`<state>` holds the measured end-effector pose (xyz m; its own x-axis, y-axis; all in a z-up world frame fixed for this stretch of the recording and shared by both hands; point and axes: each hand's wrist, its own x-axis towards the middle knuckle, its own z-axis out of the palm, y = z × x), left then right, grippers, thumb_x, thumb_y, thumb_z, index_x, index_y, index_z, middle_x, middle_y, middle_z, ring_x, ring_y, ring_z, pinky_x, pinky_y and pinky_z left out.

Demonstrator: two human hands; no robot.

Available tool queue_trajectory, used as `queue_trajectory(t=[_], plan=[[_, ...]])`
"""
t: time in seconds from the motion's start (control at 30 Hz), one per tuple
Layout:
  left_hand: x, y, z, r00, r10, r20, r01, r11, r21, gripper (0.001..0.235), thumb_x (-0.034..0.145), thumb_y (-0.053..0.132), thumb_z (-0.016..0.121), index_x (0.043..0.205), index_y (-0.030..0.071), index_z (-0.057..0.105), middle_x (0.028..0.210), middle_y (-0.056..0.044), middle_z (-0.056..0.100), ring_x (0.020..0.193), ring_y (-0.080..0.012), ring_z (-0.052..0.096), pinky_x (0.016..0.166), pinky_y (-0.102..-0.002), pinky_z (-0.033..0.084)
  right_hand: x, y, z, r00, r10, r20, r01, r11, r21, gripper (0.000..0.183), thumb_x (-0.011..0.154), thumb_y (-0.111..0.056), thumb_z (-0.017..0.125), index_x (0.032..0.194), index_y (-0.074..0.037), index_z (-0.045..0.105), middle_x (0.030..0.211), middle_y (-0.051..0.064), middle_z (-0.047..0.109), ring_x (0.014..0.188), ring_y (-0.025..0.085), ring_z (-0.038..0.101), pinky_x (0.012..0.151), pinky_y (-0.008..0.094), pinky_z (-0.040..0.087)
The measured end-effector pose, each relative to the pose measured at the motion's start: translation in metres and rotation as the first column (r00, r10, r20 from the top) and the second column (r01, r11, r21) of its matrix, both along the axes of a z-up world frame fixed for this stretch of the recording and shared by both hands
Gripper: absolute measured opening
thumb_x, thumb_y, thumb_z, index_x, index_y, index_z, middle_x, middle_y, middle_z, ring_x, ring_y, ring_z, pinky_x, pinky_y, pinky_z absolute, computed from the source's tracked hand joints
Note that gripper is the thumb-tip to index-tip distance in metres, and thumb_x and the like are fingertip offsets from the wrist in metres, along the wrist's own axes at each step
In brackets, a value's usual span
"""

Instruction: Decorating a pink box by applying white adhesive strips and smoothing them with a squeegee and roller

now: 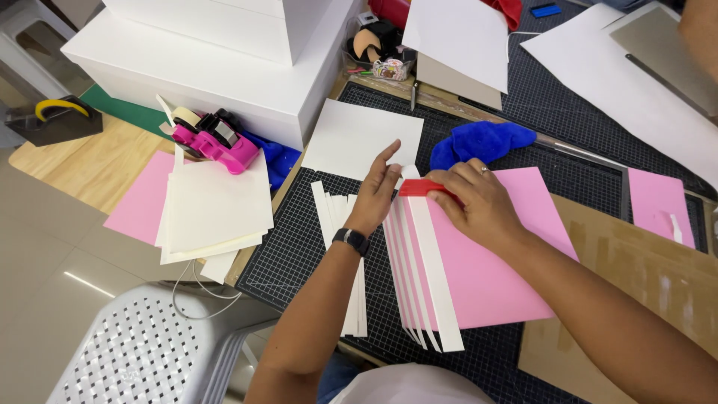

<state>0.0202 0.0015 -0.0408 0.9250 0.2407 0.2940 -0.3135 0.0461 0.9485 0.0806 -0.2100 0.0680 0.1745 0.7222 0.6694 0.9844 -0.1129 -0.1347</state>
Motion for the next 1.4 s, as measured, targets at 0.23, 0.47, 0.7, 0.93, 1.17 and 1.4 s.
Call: queue_trajectory(t=[0.23,0.47,0.7,0.93,1.17,1.4], plan=[[-0.015,-0.017,0.036,0.999,-0.012,0.049,0.021,0.98,-0.196,0.048,0.114,0.025,0.041,0.161,0.018,0.038,0.098,-0.003,0.072,0.106,-0.0098,0.06,0.115,-0.04,0.041,0.02,0.018,-0.004,0.998,-0.034,0.044,0.033,0.999,0.014,0.027,0.099,-0.022,0.069,0.124,-0.014,0.07,0.085,0.004,0.056,0.08,0.029,0.06,0.074,0.04,0.051],[-0.017,-0.023,0.034,0.995,-0.089,0.046,0.1,0.917,-0.387,0.057,0.114,0.045,0.031,0.162,0.015,0.036,0.089,-0.005,0.069,0.103,-0.0137,0.064,0.107,-0.037,0.047,0.018,0.014,0.001,0.999,-0.029,-0.044,0.033,0.996,0.089,0.023,0.099,-0.019,0.069,0.121,-0.011,0.07,0.094,0.007,0.062,0.085,0.032,0.062,0.08,0.043,0.049],[-0.013,-0.01,0.025,0.987,-0.154,0.042,0.159,0.923,-0.352,0.075,0.109,0.064,0.023,0.163,0.013,0.031,0.083,-0.003,0.065,0.101,-0.0146,0.06,0.113,-0.037,0.038,-0.003,-0.033,0.0,0.99,-0.127,-0.064,0.126,0.992,-0.017,0.022,0.096,-0.021,0.071,0.116,-0.013,0.072,0.089,0.005,0.062,0.088,0.03,0.062,0.082,0.041,0.049],[-0.01,-0.013,0.018,0.99,-0.142,0.022,0.141,0.933,-0.332,0.076,0.109,0.064,0.022,0.164,0.013,0.027,0.086,-0.007,0.069,0.102,-0.0162,0.063,0.109,-0.039,0.043,0.019,-0.008,-0.011,0.985,-0.173,0.009,0.172,0.984,0.035,0.023,0.097,-0.02,0.07,0.119,-0.013,0.072,0.089,0.006,0.062,0.084,0.03,0.062,0.078,0.042,0.051],[-0.015,-0.019,0.04,0.988,-0.155,0.009,0.147,0.913,-0.381,0.077,0.108,0.066,0.02,0.164,0.014,0.027,0.085,-0.006,0.068,0.105,-0.0168,0.062,0.111,-0.036,0.042,0.009,-0.022,-0.007,0.984,-0.161,-0.07,0.166,0.984,0.065,0.02,0.096,-0.02,0.072,0.115,-0.014,0.072,0.091,0.004,0.063,0.086,0.031,0.061,0.08,0.042,0.05],[-0.013,-0.017,0.026,0.987,-0.158,-0.01,0.139,0.898,-0.418,0.079,0.108,0.066,0.023,0.165,0.012,0.026,0.09,-0.007,0.072,0.109,-0.0178,0.062,0.114,-0.037,0.039,0.014,-0.008,-0.012,0.977,-0.211,-0.027,0.212,0.976,0.054,0.02,0.097,-0.018,0.071,0.117,-0.012,0.071,0.092,0.007,0.064,0.085,0.033,0.062,0.077,0.043,0.052]])
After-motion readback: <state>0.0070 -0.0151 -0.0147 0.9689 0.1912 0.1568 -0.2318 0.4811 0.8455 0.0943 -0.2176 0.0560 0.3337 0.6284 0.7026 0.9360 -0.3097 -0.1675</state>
